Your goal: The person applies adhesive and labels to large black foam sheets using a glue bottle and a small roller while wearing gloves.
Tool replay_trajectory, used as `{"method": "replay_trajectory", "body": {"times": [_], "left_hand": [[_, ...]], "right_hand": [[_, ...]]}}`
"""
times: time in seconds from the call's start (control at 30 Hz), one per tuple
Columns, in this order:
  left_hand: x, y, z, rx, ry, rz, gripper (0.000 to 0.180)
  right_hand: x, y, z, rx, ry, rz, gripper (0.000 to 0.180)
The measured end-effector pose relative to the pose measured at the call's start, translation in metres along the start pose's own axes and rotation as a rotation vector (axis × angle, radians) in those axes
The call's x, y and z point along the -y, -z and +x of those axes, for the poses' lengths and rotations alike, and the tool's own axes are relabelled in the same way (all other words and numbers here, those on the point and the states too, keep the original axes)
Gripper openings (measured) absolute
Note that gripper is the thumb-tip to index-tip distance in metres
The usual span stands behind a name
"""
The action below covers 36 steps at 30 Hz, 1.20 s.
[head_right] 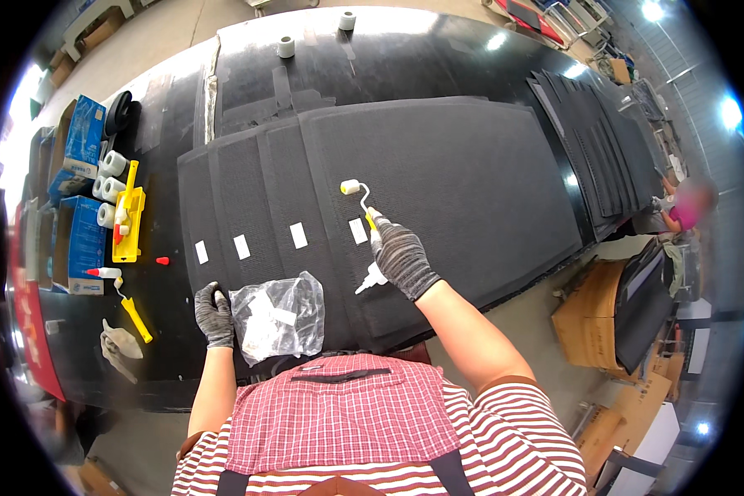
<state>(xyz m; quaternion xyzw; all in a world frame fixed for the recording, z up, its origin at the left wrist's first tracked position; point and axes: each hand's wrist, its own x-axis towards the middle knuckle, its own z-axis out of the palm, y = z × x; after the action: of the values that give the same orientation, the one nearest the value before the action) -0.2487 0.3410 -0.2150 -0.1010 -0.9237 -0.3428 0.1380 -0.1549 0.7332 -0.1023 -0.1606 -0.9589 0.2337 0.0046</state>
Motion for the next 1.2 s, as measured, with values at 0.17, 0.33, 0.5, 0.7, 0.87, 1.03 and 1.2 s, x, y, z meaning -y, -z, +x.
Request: {"method": "replay_trajectory", "body": {"times": [0.17,0.33,0.5,0.7,0.87,1.03,1.2], "left_hand": [[0.0,-0.002,0.003,0.031,-0.086,0.052,0.021],[0.019,-0.011,-0.01,0.014,-0.035,-0.001,0.024],[0.018,-0.016,-0.006,0.056,0.05,-0.069,0.023],[0.031,-0.012,-0.005,-0.015,-0.048,0.002,0.024],[0.01,-0.007,0.0,0.014,-0.063,0.019,0.022],[0.001,-0.002,-0.003,-0.008,0.027,-0.073,0.018],[-0.004,0.0,-0.004,-0.015,0.019,-0.045,0.018]], "right_hand": [[-0.03,-0.011,-0.044,0.042,0.14,0.044,0.044],[-0.014,0.023,-0.083,0.125,-0.003,-0.06,0.046],[-0.021,-0.004,-0.055,0.068,0.012,-0.041,0.051],[-0.011,-0.009,-0.002,-0.026,0.065,-0.097,0.042],[-0.013,0.008,-0.073,-0.031,0.111,0.055,0.029],[-0.018,0.028,-0.095,0.059,0.089,-0.064,0.037],[-0.009,0.01,-0.046,0.106,0.022,-0.101,0.041]]}}
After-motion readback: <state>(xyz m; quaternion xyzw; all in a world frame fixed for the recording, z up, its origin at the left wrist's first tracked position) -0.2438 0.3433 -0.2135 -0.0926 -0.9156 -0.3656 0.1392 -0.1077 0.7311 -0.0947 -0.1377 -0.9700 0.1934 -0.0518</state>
